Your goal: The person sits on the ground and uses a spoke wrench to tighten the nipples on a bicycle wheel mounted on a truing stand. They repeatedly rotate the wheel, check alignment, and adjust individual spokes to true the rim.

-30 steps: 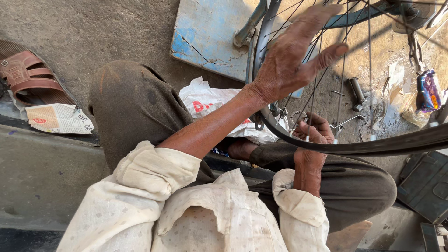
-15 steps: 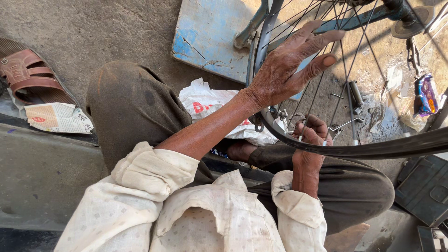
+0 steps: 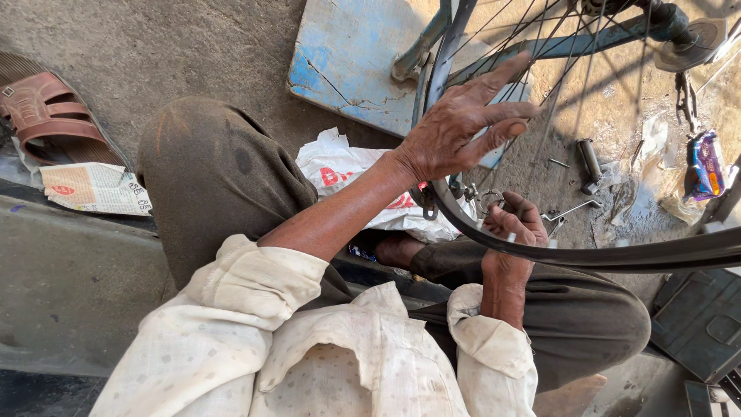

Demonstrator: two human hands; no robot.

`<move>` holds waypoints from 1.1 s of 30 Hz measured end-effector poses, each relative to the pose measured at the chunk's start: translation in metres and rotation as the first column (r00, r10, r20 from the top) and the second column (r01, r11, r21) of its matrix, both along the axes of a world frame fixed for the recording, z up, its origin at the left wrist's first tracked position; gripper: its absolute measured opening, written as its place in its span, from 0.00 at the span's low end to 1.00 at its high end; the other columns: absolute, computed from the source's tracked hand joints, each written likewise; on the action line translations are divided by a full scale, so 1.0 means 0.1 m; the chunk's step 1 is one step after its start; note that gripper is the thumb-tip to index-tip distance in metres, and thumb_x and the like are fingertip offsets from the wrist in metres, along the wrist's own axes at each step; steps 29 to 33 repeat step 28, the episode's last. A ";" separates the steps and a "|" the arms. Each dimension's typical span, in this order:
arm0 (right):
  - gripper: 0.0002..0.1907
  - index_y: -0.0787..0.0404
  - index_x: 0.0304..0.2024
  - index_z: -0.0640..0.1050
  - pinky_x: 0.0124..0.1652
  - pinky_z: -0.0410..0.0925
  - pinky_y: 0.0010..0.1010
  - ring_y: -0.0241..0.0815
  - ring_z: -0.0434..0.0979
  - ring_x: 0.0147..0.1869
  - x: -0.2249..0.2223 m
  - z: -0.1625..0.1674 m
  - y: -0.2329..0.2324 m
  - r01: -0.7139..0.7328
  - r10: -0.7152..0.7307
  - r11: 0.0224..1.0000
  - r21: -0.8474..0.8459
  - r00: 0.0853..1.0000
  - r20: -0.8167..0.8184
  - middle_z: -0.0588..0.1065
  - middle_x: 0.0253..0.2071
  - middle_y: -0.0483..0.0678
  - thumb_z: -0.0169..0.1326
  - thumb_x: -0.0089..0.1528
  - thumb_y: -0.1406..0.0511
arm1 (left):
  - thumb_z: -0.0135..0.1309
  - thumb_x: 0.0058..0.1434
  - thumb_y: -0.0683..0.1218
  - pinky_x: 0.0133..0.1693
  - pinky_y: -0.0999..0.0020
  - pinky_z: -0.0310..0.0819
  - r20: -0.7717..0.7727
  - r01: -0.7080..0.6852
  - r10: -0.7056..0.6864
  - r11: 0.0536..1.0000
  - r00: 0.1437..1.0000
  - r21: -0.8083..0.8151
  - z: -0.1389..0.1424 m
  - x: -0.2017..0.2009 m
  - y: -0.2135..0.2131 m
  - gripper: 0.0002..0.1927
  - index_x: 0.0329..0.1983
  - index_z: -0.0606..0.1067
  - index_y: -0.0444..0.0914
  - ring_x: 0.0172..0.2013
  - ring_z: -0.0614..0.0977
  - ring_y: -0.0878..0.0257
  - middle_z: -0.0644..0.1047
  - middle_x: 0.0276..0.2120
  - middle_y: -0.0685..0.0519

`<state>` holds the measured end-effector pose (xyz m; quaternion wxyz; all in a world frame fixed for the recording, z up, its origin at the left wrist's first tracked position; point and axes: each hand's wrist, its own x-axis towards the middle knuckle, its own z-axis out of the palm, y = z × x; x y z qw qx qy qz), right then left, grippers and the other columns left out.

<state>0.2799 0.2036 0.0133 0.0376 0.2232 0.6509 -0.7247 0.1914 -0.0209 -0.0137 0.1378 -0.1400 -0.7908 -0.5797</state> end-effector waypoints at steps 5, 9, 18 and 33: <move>0.18 0.72 0.49 0.78 0.33 0.71 0.22 0.38 0.77 0.30 0.01 0.03 0.03 -0.004 0.004 1.000 0.025 1.000 0.001 0.77 0.34 0.53 0.56 0.55 0.77 | 0.37 0.71 0.69 0.61 0.53 0.73 0.136 -0.033 0.022 0.996 0.990 0.081 -0.36 -0.07 -0.07 0.30 0.55 0.82 0.49 0.63 0.77 0.49 0.82 0.52 0.45; 0.17 0.72 0.49 0.77 0.34 0.71 0.22 0.38 0.77 0.31 0.02 0.00 0.06 0.022 -0.022 0.999 0.033 1.000 0.000 0.77 0.35 0.52 0.57 0.55 0.77 | 0.38 0.67 0.72 0.43 0.52 0.80 0.508 -0.222 0.105 0.959 0.855 0.176 -0.66 -0.27 -0.23 0.35 0.39 0.85 0.42 0.42 0.88 0.53 0.87 0.37 0.47; 0.17 0.73 0.50 0.77 0.34 0.70 0.21 0.37 0.76 0.31 0.01 -0.03 0.07 0.030 -0.030 0.999 0.039 1.000 -0.008 0.77 0.35 0.51 0.57 0.57 0.78 | 0.34 0.67 0.74 0.46 0.62 0.78 0.509 -0.547 0.346 0.772 0.788 0.322 -0.41 -0.32 -0.31 0.42 0.39 0.84 0.36 0.38 0.87 0.59 0.86 0.33 0.48; 0.20 0.74 0.55 0.76 0.40 0.72 0.21 0.37 0.79 0.39 0.12 0.11 0.13 0.097 -0.096 0.988 -0.120 0.995 0.013 0.79 0.41 0.55 0.53 0.59 0.76 | 0.42 0.66 0.71 0.50 0.56 0.74 0.779 -0.663 0.400 0.748 0.482 0.026 -0.89 0.49 -0.10 0.36 0.51 0.79 0.35 0.43 0.83 0.50 0.81 0.39 0.38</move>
